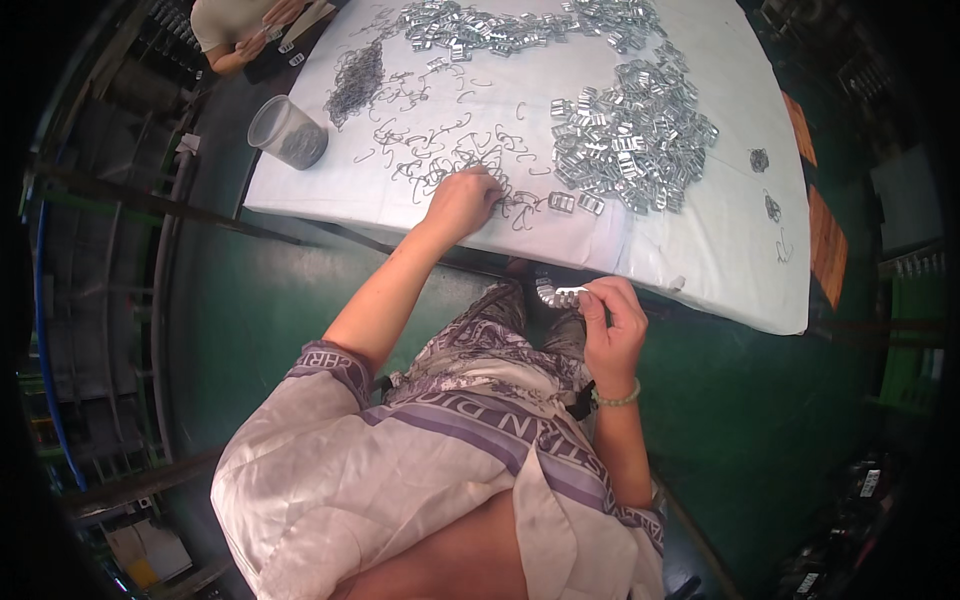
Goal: The person repeatedly picks up small metal hooks and rectangular metal pieces from a white table, joins them by hand, and places the assembled units back on the table. The process continues throughout the clip with a coworker visible across the table performing a similar task.
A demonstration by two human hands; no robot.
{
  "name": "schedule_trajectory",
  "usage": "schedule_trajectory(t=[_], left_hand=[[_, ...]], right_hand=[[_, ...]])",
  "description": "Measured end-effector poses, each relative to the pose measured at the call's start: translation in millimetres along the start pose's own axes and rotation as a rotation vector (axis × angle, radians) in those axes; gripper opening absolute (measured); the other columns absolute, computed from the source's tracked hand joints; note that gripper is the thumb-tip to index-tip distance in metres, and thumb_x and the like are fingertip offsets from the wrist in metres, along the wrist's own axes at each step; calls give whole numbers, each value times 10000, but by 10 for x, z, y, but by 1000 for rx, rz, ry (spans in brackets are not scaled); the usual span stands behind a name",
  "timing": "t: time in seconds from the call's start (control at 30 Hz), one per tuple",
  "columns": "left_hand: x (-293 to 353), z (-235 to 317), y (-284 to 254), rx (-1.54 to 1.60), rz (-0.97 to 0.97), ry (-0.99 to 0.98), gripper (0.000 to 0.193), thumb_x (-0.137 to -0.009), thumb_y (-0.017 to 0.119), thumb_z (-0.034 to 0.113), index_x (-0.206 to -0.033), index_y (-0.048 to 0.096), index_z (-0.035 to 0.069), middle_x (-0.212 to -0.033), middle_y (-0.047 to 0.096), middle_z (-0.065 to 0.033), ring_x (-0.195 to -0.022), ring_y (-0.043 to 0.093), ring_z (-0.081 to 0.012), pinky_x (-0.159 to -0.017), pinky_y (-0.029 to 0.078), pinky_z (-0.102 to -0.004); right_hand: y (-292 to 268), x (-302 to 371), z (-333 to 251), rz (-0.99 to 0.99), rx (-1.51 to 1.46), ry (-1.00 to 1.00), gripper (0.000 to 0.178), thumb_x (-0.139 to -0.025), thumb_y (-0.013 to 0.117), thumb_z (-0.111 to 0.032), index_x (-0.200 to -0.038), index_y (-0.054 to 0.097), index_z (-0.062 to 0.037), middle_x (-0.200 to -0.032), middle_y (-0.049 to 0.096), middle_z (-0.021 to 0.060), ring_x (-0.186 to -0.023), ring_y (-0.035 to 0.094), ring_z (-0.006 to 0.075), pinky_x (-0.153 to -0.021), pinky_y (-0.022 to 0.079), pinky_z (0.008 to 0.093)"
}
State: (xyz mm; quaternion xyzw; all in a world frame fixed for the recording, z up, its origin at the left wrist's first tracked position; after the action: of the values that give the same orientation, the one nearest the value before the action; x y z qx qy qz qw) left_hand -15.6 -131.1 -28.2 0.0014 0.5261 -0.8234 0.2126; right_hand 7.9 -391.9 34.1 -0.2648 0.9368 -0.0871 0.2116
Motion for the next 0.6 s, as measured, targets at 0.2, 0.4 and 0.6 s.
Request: schedule_trajectory(t=[0.2, 0.4, 0.6], left_hand=[[-131, 90, 131, -266, -133, 92, 89, -726, 583, 70, -702, 656, 25, -790, 634, -133, -754, 637, -319, -668, 522, -404], [-187, 193, 81, -352, -162, 201, 96, -707, 576, 69, -697, 664, 31, -770, 638, -140, -726, 647, -311, -628, 530, -393], [-208, -87, 45, -223, -180, 115, 96, -730, 583, 99, -719, 653, 36, -791, 642, -144, -750, 642, -319, -667, 522, -415]], right_hand=[[-21, 8, 13, 10, -3, 9, 126, -865, 609, -59, -813, 588, 54, -757, 565, 84, -619, 518, 147, -567, 423, 255], [-2, 17, -9, -3, -12, 9, 118, -868, 603, -51, -819, 590, 56, -773, 561, 76, -637, 518, 133, -579, 423, 245], [-9, 36, -12, -8, 8, 0, 114, -879, 587, -42, -823, 589, 58, -785, 557, 71, -645, 518, 124, -580, 423, 239]])
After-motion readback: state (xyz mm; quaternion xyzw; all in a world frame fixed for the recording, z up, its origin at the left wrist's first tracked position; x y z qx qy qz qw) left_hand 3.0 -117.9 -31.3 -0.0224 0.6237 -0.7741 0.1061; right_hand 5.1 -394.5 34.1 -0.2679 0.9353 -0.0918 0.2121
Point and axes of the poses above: each hand's wrist, its own x-axis away from the middle knuckle, its own y-axis out of the palm, z = x × y, the point moved 5 cm from there along -x, towards the middle knuckle
